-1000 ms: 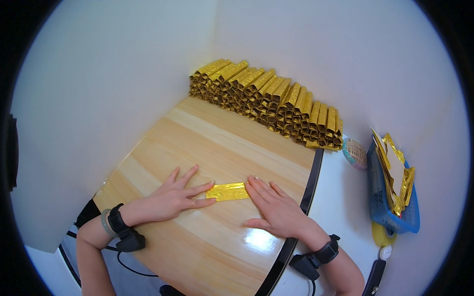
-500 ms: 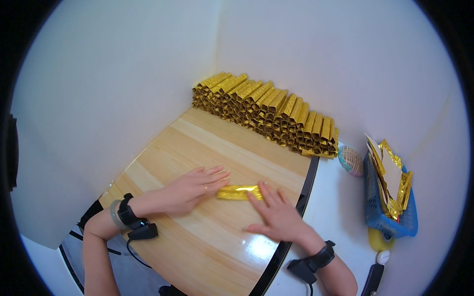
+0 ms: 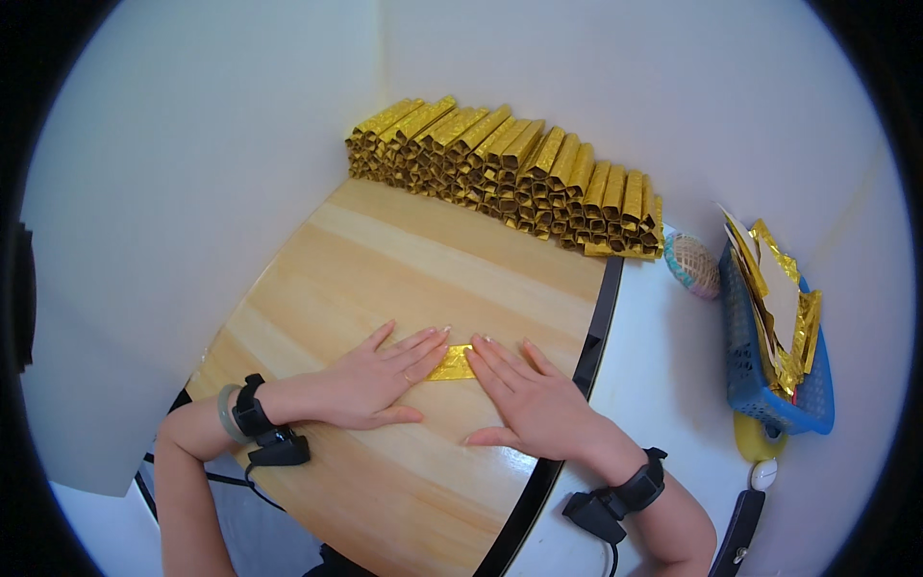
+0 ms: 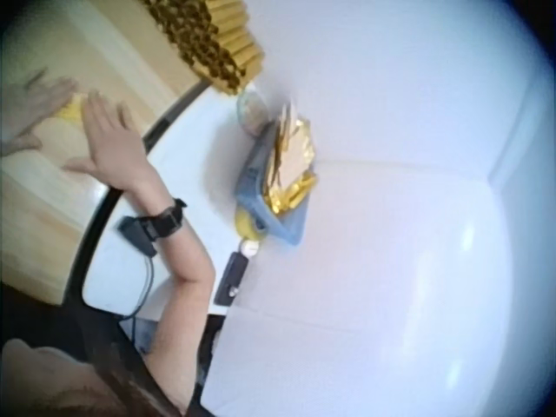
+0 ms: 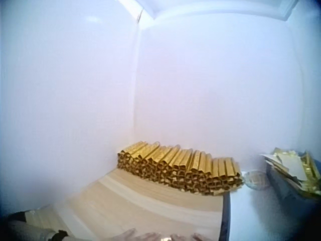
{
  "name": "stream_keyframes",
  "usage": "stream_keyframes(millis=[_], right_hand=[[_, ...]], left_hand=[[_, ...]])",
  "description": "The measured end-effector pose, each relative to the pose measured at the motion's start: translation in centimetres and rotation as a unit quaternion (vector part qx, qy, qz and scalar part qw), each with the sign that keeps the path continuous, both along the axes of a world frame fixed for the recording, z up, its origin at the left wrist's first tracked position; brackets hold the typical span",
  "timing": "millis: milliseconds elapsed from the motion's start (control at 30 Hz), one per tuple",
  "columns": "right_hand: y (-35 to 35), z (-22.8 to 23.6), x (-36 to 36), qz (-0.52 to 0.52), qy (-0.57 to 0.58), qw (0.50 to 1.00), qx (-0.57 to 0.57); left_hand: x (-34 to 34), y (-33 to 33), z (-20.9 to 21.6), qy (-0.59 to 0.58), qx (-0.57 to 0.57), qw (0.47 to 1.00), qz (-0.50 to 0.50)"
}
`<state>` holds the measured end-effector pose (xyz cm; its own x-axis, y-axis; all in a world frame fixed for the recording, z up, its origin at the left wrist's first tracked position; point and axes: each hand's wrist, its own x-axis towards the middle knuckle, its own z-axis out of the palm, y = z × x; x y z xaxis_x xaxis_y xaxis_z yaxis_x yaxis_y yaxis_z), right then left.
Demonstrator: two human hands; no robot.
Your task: Rolling and folding gold incense paper for ritual or manufacturing use.
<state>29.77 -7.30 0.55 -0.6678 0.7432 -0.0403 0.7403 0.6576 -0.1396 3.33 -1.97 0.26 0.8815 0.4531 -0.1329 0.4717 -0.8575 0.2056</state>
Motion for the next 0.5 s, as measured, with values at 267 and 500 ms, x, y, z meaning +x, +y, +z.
stream_keyframes(millis=[267,500], right_hand=[[0.0,0.2,0.3,-0.01,-0.012,1.0,0.018],[-0.3,-0.7,0.9,-0.004,-0.019,0.999,0.029]], left_hand=[[-2.0,-0.2,0.0,-0.002,0.022,1.0,-0.005],[-2.5,-0.9,0.4,0.042,0.072,0.997,0.001]])
